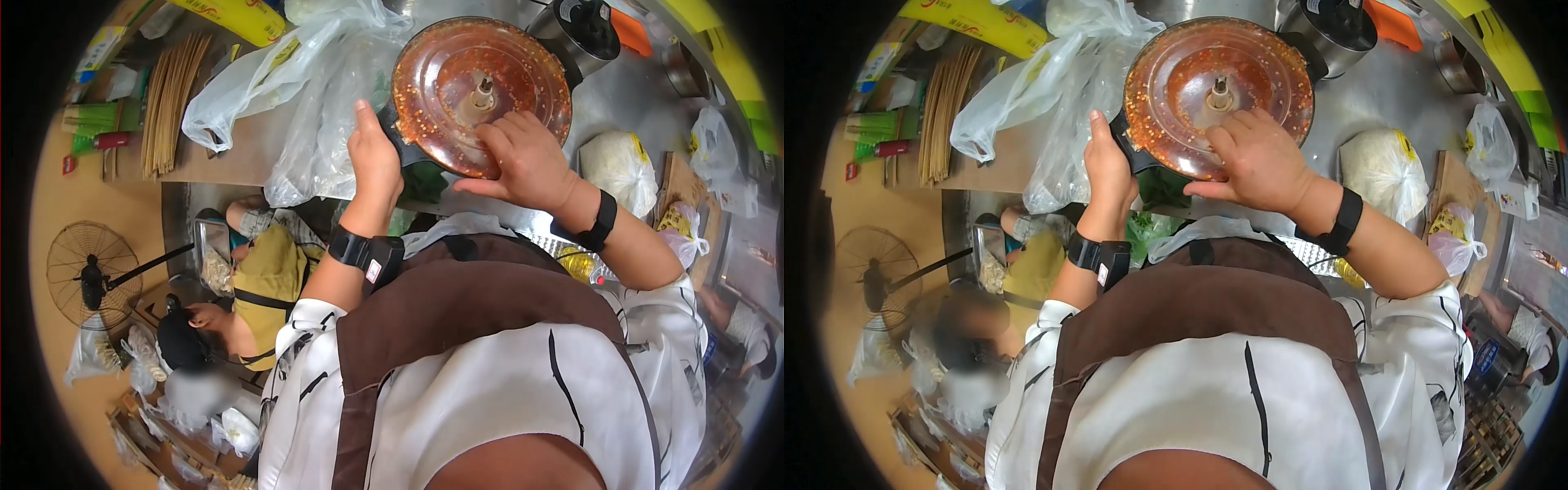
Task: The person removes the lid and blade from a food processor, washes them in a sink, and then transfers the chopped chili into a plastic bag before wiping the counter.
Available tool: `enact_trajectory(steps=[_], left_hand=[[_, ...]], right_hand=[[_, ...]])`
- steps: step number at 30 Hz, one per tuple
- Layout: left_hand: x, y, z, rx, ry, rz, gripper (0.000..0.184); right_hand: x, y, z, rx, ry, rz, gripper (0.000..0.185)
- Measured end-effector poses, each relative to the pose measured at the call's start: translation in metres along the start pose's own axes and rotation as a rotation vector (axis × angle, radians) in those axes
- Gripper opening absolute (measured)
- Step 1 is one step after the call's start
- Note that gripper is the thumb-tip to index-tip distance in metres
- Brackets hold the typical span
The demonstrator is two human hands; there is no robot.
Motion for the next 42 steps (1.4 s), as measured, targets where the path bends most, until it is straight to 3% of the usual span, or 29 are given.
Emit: enact_trajectory(steps=[7,8,11,13,15,16,19,23,29,35,37,39,42], left_hand=[[0.001,-0.004,0.000,-0.081,-0.077,0.038,0.055],[0.001,-0.005,0.000,-0.112,-0.088,0.037,0.054],[-0.001,-0.004,0.000,-0.158,-0.115,-0.013,0.052],[0.000,-0.004,0.000,-0.125,-0.124,-0.044,0.051],[-0.006,-0.002,-0.003,-0.076,-0.133,-0.091,0.050],[-0.005,-0.003,-0.002,-0.106,-0.148,-0.077,0.050],[-0.004,-0.003,-0.002,-0.136,-0.170,-0.074,0.050],[-0.001,-0.007,-0.004,-0.141,-0.197,-0.067,0.054],[0.001,-0.011,-0.009,-0.118,-0.227,-0.077,0.061],[-0.010,-0.002,-0.005,0.007,-0.254,-0.122,0.067],[-0.010,-0.002,-0.006,0.023,-0.254,-0.126,0.068],[-0.007,-0.005,-0.010,0.029,-0.258,-0.115,0.068],[-0.008,-0.006,-0.010,0.043,-0.255,-0.105,0.068]], right_hand=[[0.004,-0.002,-0.049,0.061,0.188,0.035,0.059],[0.000,0.001,-0.055,0.096,0.169,0.084,0.053],[-0.015,0.019,-0.074,0.575,0.291,0.260,0.047],[-0.027,0.034,-0.083,0.792,0.451,0.248,0.044],[-0.032,0.041,-0.094,0.987,0.592,0.196,0.047],[-0.035,0.045,-0.098,0.984,0.533,0.217,0.052],[-0.053,0.068,-0.098,1.119,0.610,0.173,0.080],[-0.055,0.074,-0.107,1.128,0.552,0.098,0.081],[-0.050,0.073,-0.102,1.284,0.677,0.110,0.080],[-0.047,0.076,-0.100,1.258,0.596,0.022,0.076],[-0.034,0.054,-0.109,1.239,0.865,0.114,0.071],[-0.034,0.051,-0.111,1.261,0.913,0.105,0.069],[-0.040,0.064,-0.108,1.323,0.750,-0.013,0.069]])
Point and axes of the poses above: each hand's wrist, its own x-axis towards the middle knuckle, its own z-axis out of the palm, y = z × x, the point moved 5 cm from there along x, towards the middle knuckle, and after that the axes turned 12 degrees about -y, right-handed, at the moved point
